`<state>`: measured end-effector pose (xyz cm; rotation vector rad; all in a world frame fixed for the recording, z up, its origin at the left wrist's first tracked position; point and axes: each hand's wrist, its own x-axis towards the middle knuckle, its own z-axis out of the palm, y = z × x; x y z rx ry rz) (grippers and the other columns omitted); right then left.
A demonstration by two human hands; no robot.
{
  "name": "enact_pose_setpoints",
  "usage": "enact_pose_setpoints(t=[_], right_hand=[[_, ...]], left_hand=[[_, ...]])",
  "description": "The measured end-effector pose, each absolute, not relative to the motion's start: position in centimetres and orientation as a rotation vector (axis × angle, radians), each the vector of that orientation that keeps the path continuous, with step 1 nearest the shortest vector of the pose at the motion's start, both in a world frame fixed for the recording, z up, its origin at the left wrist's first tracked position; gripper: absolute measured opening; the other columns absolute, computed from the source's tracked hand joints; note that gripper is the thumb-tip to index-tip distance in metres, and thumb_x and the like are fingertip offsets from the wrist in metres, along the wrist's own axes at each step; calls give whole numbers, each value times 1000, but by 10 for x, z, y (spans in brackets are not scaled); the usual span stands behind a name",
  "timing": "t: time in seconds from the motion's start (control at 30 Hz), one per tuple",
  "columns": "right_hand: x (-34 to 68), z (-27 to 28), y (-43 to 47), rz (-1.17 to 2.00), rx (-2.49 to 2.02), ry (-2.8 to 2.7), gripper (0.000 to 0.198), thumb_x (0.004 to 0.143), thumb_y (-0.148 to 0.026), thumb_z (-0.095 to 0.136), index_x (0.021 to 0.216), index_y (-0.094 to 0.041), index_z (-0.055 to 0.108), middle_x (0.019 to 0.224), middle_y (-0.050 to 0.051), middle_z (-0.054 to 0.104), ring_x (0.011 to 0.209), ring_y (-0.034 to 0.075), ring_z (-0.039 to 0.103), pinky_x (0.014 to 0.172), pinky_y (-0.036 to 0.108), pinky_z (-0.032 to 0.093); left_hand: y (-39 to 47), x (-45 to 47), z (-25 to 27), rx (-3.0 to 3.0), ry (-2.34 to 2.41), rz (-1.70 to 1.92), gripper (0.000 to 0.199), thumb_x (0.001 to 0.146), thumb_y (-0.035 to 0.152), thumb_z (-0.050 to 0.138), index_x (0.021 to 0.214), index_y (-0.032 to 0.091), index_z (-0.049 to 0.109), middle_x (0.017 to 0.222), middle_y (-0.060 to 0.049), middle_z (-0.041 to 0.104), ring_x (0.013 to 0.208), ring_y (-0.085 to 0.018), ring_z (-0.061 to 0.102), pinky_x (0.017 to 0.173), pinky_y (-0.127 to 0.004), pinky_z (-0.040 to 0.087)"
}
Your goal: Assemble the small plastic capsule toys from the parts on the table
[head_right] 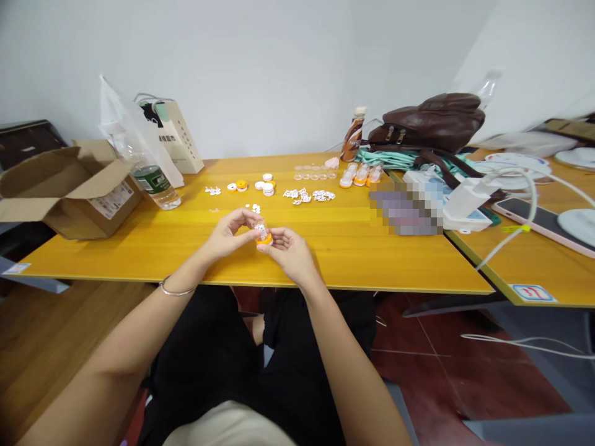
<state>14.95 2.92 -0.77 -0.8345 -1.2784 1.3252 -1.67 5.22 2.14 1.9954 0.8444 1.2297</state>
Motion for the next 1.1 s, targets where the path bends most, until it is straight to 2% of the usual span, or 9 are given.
enact_pose_setpoints(t=[0.1, 0.27, 0.43, 0.6, 0.7, 0.83, 0.97, 1.1], right_hand=[[149, -10, 31, 1321, -842, -1254, 35, 54, -22, 78, 83, -18, 60, 82, 2, 69, 79, 14, 64, 85, 33, 49], [149, -11, 32, 1274, -860, -1227, 31, 55, -22, 77, 81, -18, 61, 76, 0, 66, 74, 12, 62, 79, 29, 50], [149, -7, 29, 1377, -814, -1234, 33, 51, -21, 80, 78, -20, 61, 77, -1, 66, 73, 12, 62, 81, 29, 49], [149, -5, 27, 1483, -767, -1284, 34, 50, -21, 80, 78, -20, 61, 82, -1, 67, 75, 12, 62, 84, 30, 47], [149, -5, 27, 1484, -776, -1286, 35, 49, -21, 81, 77, -20, 61, 80, -1, 67, 73, 12, 62, 82, 30, 48], [146, -6, 25, 1469, -776, -1296, 34, 50, -21, 80, 76, -20, 58, 76, -3, 65, 68, 10, 60, 77, 28, 48], [145, -9, 26, 1449, -780, -1285, 35, 50, -20, 80, 75, -20, 55, 74, -3, 63, 67, 10, 59, 75, 28, 49], [145, -11, 27, 1437, -810, -1280, 39, 47, -20, 81, 76, -20, 55, 76, -3, 63, 69, 10, 60, 77, 28, 48]], left_hand=[[51, -12, 19, 1995, 902, 1290, 23, 70, 27, 70, 83, 17, 54, 79, -1, 59, 73, -11, 55, 73, -25, 44], [43, 5, 10, 1856, 1158, 1454, 28, 68, 31, 71, 81, 17, 51, 74, 1, 59, 67, -10, 54, 68, -24, 42], [26, 11, 8, 1547, 992, 1466, 24, 74, 33, 66, 89, 17, 55, 92, -5, 64, 83, -14, 61, 77, -27, 45], [14, 4, 4, 1332, 783, 1451, 27, 75, 31, 66, 95, 17, 56, 93, -6, 67, 90, -17, 63, 84, -30, 46], [13, 5, 1, 1290, 784, 1507, 29, 72, 27, 69, 96, 17, 54, 90, -4, 66, 84, -14, 63, 79, -27, 47], [14, 7, 0, 1367, 869, 1560, 36, 70, 21, 71, 100, 19, 53, 75, 3, 59, 72, -9, 59, 73, -22, 45], [15, 7, 1, 1396, 905, 1548, 30, 67, 19, 73, 91, 18, 55, 81, 1, 61, 74, -9, 58, 72, -21, 45], [14, 4, 1, 1364, 881, 1505, 27, 68, 21, 72, 92, 17, 59, 82, -1, 64, 75, -11, 60, 73, -23, 46]])
